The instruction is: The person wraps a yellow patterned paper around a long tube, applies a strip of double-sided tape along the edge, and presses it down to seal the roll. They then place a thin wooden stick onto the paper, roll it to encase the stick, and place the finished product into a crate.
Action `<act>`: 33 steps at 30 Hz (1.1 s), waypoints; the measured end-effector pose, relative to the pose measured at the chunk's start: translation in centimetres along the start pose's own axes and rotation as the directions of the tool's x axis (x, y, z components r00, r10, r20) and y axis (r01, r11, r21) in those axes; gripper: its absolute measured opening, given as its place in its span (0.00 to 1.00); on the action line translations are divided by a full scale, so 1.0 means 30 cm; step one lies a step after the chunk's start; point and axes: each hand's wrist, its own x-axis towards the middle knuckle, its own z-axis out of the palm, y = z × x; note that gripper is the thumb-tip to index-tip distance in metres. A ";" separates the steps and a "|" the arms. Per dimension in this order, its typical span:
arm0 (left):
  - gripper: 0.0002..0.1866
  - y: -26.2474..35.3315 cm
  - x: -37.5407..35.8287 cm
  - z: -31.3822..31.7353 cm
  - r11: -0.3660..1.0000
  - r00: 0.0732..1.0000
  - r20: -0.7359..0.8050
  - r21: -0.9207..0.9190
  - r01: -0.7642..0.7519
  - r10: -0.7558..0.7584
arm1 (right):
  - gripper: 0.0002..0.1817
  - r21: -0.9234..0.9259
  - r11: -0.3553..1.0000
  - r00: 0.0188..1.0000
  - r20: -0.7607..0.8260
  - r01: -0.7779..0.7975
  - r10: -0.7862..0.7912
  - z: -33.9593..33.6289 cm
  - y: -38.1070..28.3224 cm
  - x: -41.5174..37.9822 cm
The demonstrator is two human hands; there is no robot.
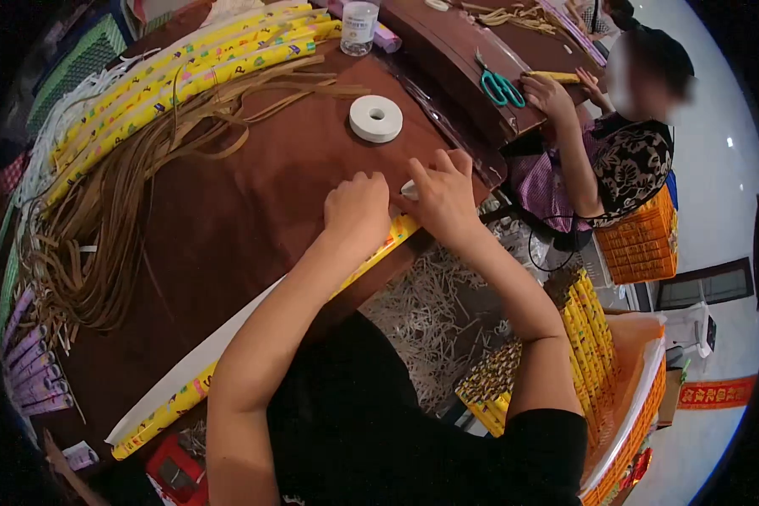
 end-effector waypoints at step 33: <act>0.05 -0.029 0.050 0.100 0.909 0.997 -0.079 -0.416 -0.027 -0.007 | 0.08 0.564 0.813 0.963 0.108 0.144 -0.246 0.060 0.146 0.010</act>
